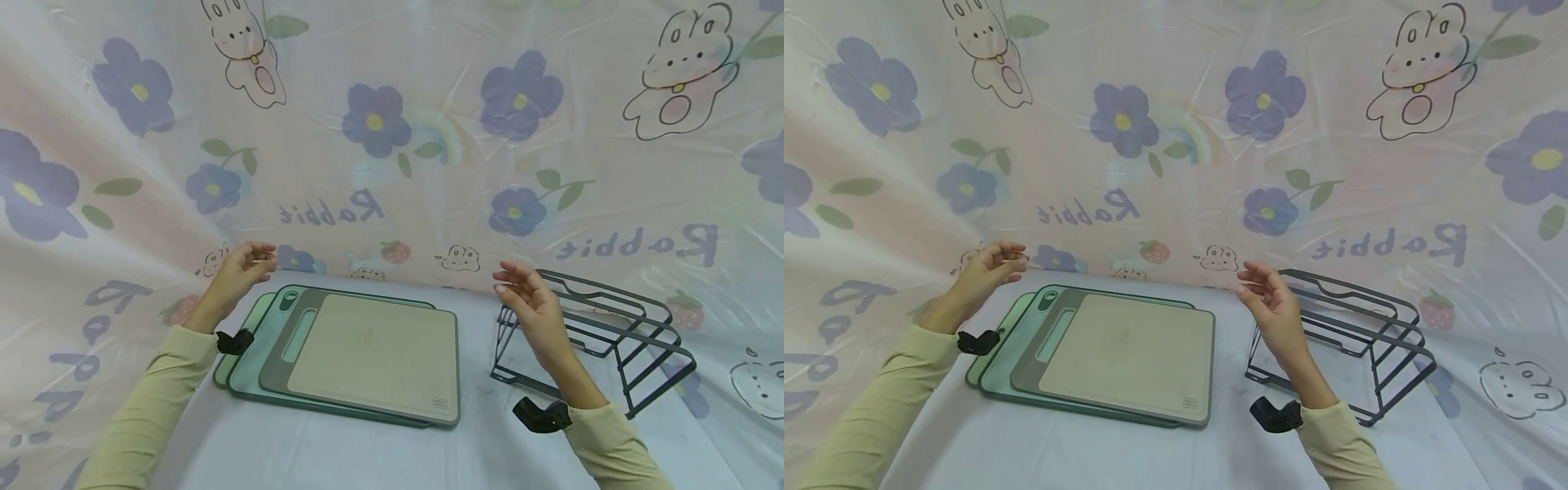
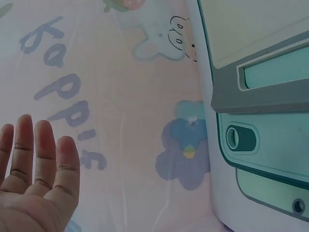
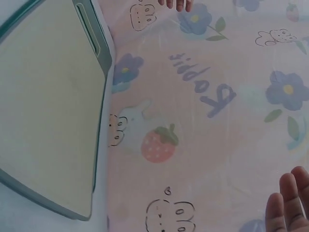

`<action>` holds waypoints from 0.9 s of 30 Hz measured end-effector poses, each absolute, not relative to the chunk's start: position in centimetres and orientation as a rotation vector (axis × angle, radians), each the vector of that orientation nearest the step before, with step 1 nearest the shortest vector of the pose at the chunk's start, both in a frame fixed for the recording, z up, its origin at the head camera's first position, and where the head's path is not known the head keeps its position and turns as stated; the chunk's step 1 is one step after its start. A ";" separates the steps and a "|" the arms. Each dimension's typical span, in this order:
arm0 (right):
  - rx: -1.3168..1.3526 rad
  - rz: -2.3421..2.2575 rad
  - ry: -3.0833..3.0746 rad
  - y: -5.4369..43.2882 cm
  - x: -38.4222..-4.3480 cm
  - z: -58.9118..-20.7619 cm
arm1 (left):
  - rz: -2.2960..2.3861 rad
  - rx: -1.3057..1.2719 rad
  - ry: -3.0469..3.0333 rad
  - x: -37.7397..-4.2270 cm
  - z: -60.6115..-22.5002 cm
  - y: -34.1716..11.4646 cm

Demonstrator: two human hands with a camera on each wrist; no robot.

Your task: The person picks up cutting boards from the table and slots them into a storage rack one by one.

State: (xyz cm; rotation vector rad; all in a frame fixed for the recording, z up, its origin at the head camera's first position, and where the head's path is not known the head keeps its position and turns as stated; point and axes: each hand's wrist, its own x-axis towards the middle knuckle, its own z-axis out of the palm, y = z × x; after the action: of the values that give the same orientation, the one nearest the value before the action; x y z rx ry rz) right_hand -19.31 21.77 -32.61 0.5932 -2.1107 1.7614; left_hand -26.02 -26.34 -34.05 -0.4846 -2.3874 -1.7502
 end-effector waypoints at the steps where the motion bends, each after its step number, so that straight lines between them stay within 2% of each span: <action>1: 0.587 1.762 -2.126 21.6 -19.3 -32.9 | -1.749 -0.481 -2.395 -26.1 -34.3 -26.4; 27: 0.274 1.908 -2.336 19.7 -20.5 -39.7 | -1.704 -0.298 -2.659 -26.5 -40.3 -26.8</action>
State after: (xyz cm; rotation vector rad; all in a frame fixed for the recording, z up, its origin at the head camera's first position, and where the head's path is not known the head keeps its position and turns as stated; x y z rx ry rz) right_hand -20.48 19.68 -39.66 0.2736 -2.3358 1.9081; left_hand -26.53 -26.76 -40.28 -0.2976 -2.6588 -1.7043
